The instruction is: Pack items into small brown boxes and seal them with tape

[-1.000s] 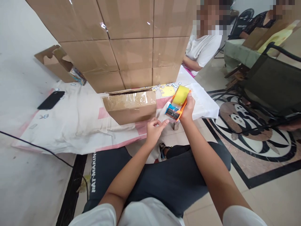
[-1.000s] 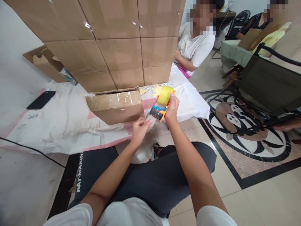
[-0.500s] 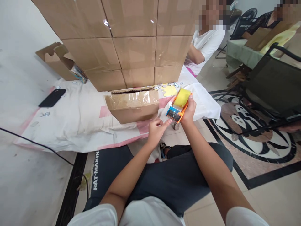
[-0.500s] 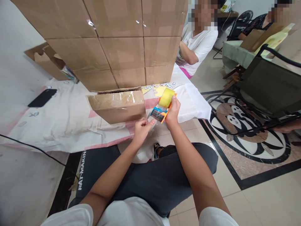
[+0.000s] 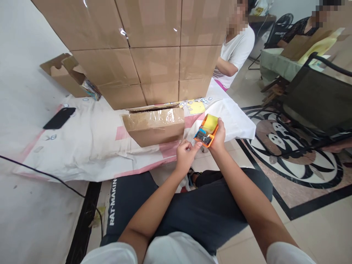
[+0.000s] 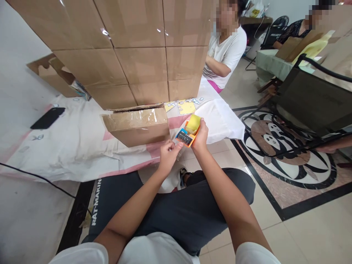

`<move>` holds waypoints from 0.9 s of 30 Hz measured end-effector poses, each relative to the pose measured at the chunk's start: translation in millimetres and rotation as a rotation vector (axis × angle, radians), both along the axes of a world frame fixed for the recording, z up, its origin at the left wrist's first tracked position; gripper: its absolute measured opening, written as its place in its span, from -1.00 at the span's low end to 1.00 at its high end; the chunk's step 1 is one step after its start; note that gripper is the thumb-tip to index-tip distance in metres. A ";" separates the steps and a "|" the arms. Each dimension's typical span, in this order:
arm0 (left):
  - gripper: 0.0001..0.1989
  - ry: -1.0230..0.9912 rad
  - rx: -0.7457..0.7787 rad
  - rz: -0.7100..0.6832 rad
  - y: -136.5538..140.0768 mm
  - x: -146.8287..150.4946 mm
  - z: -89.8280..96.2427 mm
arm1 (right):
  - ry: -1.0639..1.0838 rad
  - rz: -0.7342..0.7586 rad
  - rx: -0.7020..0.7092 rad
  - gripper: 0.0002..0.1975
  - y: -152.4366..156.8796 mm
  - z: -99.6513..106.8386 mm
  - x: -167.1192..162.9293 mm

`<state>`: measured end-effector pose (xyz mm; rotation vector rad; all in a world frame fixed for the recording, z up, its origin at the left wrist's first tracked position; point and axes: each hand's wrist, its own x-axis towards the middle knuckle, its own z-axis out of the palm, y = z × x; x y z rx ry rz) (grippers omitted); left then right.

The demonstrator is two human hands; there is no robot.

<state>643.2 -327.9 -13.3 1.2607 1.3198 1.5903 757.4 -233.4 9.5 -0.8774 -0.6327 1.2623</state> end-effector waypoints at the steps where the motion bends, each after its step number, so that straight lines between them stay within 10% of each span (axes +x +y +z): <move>1: -0.43 -0.005 -0.010 -0.010 0.7 -0.1 0.5 | 0.027 -0.023 -0.029 -0.58 -1.1 1.5 -0.8; 27: -0.28 -0.112 -0.192 -0.250 6.5 -2.9 -6.4 | -0.043 -0.130 0.019 -0.61 -13.7 18.9 -9.9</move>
